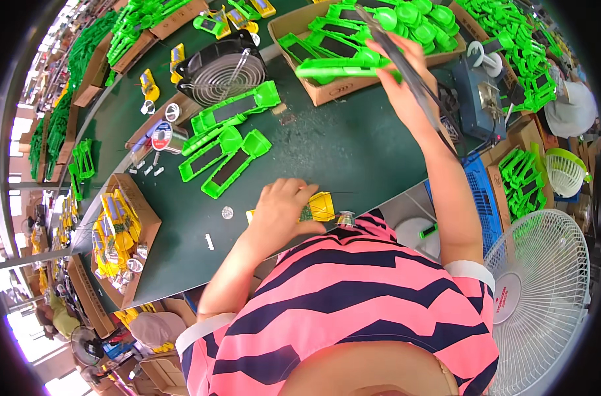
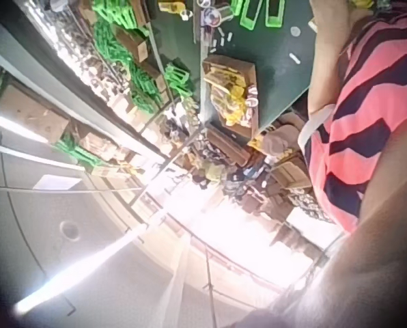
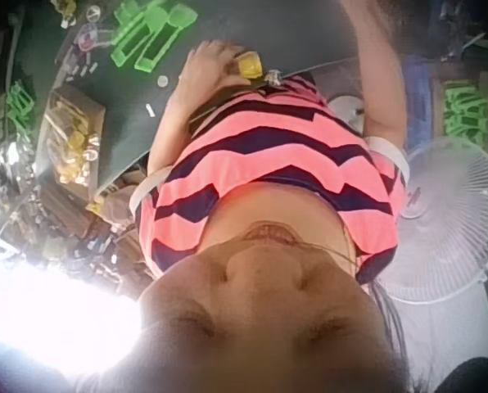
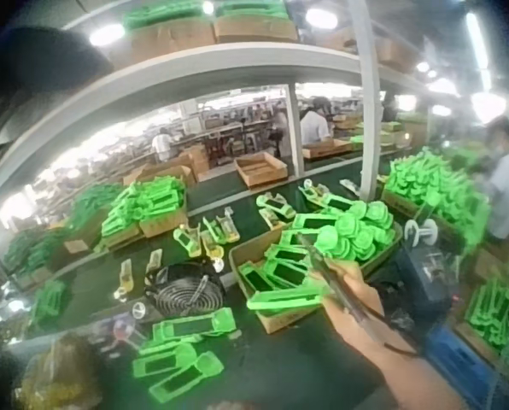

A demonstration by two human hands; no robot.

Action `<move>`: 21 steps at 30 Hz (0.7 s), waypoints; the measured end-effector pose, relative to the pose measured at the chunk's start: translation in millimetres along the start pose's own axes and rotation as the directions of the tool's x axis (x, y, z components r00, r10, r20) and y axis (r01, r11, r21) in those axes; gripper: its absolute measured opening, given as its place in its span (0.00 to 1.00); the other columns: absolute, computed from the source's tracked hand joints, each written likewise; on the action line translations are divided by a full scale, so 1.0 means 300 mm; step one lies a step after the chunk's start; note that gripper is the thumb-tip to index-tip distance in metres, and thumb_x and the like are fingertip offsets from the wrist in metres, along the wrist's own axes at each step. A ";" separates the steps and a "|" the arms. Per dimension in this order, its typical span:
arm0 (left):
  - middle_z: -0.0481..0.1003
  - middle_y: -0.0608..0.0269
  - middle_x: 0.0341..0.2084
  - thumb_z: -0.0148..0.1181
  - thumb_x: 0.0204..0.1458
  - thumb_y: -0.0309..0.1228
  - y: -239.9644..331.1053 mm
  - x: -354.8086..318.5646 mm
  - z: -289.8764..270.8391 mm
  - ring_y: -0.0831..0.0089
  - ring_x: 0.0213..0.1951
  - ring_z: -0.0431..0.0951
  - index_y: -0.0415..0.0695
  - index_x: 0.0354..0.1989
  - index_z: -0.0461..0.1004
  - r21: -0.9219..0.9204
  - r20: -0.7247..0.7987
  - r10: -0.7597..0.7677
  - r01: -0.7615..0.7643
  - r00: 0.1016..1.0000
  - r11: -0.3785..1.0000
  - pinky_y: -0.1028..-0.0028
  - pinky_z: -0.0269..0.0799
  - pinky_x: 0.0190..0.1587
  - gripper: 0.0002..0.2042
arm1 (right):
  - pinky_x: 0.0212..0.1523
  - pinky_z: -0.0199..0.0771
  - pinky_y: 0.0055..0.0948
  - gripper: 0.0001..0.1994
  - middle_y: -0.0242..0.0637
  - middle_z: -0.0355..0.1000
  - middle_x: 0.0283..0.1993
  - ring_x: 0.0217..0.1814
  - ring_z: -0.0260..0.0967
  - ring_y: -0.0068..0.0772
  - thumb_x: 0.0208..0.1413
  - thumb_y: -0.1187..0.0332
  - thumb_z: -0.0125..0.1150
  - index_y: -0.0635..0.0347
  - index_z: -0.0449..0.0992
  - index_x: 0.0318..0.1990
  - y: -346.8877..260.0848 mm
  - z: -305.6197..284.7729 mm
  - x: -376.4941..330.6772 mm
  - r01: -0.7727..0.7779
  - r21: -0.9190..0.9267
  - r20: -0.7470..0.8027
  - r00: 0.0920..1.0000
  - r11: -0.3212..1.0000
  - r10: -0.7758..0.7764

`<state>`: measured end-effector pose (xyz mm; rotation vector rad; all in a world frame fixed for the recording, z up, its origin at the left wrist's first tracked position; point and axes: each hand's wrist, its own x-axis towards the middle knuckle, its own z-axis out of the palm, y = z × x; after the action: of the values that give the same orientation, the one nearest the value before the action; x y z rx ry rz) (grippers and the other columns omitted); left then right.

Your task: The person solders electronic components and wires into plastic flashlight casings using a soldering iron, tests the flashlights, and places assembled flashlights onto a conveyor belt.

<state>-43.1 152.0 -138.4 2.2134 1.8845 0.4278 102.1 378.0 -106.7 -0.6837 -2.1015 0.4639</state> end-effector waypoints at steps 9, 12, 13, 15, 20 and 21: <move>0.71 0.61 0.26 0.58 0.36 0.23 0.032 0.041 0.176 0.61 0.31 0.71 0.42 0.30 0.73 -0.333 -0.225 -0.190 0.108 0.956 0.937 0.66 0.64 0.35 0.09 | 0.45 0.67 0.24 0.19 0.47 0.68 0.46 0.48 0.68 0.35 0.46 0.85 0.51 0.66 0.58 0.48 0.023 0.026 -0.527 -0.370 0.249 0.255 0.917 0.895 0.308; 0.71 0.60 0.24 0.53 0.41 0.18 0.051 0.028 0.187 0.66 0.30 0.73 0.40 0.31 0.72 -0.495 -0.302 -0.339 0.157 0.891 0.854 0.72 0.67 0.34 0.08 | 0.42 0.68 0.23 0.20 0.46 0.69 0.46 0.46 0.69 0.35 0.46 0.84 0.51 0.64 0.57 0.48 0.006 0.075 -0.563 -0.320 0.330 0.192 0.944 0.888 0.268; 0.71 0.60 0.23 0.51 0.44 0.17 0.060 0.029 0.187 0.68 0.29 0.73 0.39 0.33 0.71 -0.617 -0.286 -0.485 0.228 0.826 0.753 0.74 0.66 0.35 0.08 | 0.41 0.69 0.22 0.21 0.45 0.69 0.46 0.45 0.70 0.35 0.46 0.84 0.52 0.63 0.57 0.48 0.009 0.084 -0.570 -0.290 0.366 0.188 0.954 0.884 0.235; 0.71 0.61 0.24 0.50 0.45 0.16 0.057 0.017 0.204 0.71 0.30 0.73 0.38 0.35 0.70 -0.772 -0.256 -0.603 0.216 0.756 0.598 0.76 0.66 0.36 0.09 | 0.37 0.69 0.21 0.21 0.42 0.70 0.45 0.43 0.71 0.31 0.45 0.83 0.53 0.63 0.57 0.48 0.018 0.102 -0.565 -0.271 0.354 0.214 0.955 0.895 0.205; 0.69 0.61 0.33 0.49 0.48 0.16 0.043 0.002 0.159 0.77 0.31 0.72 0.36 0.37 0.69 -0.987 -0.121 -0.739 0.002 0.662 0.164 0.80 0.66 0.39 0.08 | 0.34 0.69 0.20 0.22 0.38 0.71 0.43 0.35 0.72 0.29 0.43 0.81 0.57 0.63 0.59 0.47 -0.032 0.089 -0.520 -0.321 0.356 0.471 0.873 0.878 0.129; 0.69 0.61 0.33 0.49 0.48 0.16 0.032 -0.007 0.146 0.77 0.31 0.72 0.36 0.37 0.69 -0.986 -0.121 -0.743 0.004 0.659 0.164 0.80 0.66 0.39 0.08 | 0.34 0.69 0.19 0.21 0.38 0.72 0.43 0.33 0.71 0.30 0.43 0.80 0.58 0.62 0.60 0.46 -0.036 0.087 -0.521 -0.305 0.386 0.499 0.863 0.871 0.081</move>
<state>-19.3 149.7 -176.5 0.6341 1.5325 1.7717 153.1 270.7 -212.0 -0.5434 -2.2403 1.3105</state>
